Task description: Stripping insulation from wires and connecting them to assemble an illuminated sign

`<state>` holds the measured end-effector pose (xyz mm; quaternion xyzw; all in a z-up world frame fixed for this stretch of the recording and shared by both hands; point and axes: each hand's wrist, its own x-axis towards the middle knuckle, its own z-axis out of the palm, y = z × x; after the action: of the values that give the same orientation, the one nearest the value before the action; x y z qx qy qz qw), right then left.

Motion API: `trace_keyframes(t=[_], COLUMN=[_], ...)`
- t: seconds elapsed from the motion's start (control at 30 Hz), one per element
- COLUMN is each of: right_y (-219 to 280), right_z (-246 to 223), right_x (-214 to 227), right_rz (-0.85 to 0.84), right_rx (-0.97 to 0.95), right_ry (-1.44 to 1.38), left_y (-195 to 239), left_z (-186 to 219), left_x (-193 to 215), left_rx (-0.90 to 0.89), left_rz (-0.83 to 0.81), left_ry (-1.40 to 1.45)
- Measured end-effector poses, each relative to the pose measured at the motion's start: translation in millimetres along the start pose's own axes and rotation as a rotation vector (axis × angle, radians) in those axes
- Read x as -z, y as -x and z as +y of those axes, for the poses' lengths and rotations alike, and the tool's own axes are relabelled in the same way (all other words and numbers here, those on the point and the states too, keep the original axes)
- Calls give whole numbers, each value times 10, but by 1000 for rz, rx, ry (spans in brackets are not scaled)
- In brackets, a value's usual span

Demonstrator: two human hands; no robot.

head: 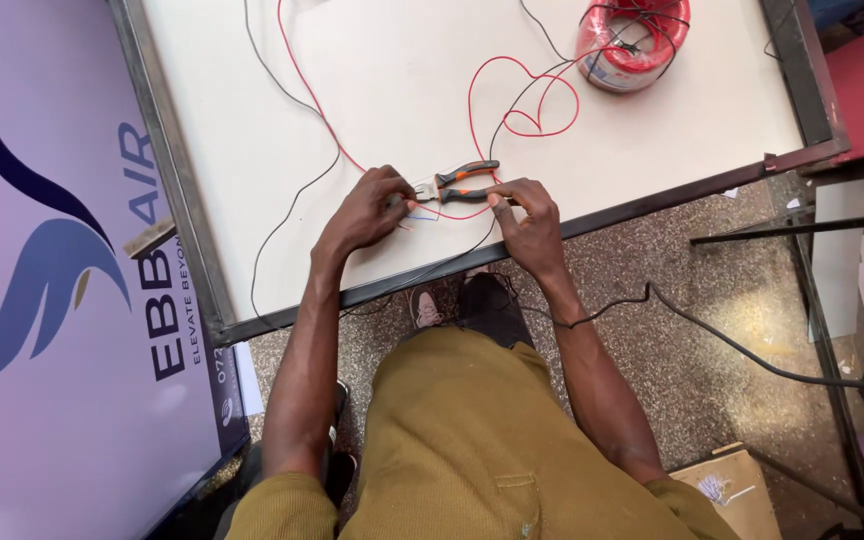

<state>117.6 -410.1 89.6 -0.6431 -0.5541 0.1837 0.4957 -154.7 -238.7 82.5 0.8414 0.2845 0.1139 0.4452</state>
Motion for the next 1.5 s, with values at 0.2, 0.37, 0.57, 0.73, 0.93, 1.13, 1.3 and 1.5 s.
trace_keyframes(t=[0.2,0.37,0.57,0.73,0.93,1.13,1.3,1.5], right_y=[-628,-1332,-1668,-1593,-1143,-677,-539,-131], right_z=[357,1341,1739,1626,1232,1373,1531,1], right_x=[551,999,1210,1554,1904,1858,1432,898], right_rz=[447,251,140,37,93,121,96,446], right_rx=[121,74,114,130,236,203,128,144], right_ry=[281,746,843,618,372,372,588,604], left_y=[-28,-65,-144,-122,-113,-72,-82,101], left_z=[18,-30,49,-40,5,-54,-204,153], left_x=[-22,-87,-177,-265,-266,-280,-355,-263], left_rx=[32,81,111,167,246,128,104,-18], left_rz=[23,7,84,136,154,170,259,490], left_ry=[3,18,16,43,106,81,77,80])
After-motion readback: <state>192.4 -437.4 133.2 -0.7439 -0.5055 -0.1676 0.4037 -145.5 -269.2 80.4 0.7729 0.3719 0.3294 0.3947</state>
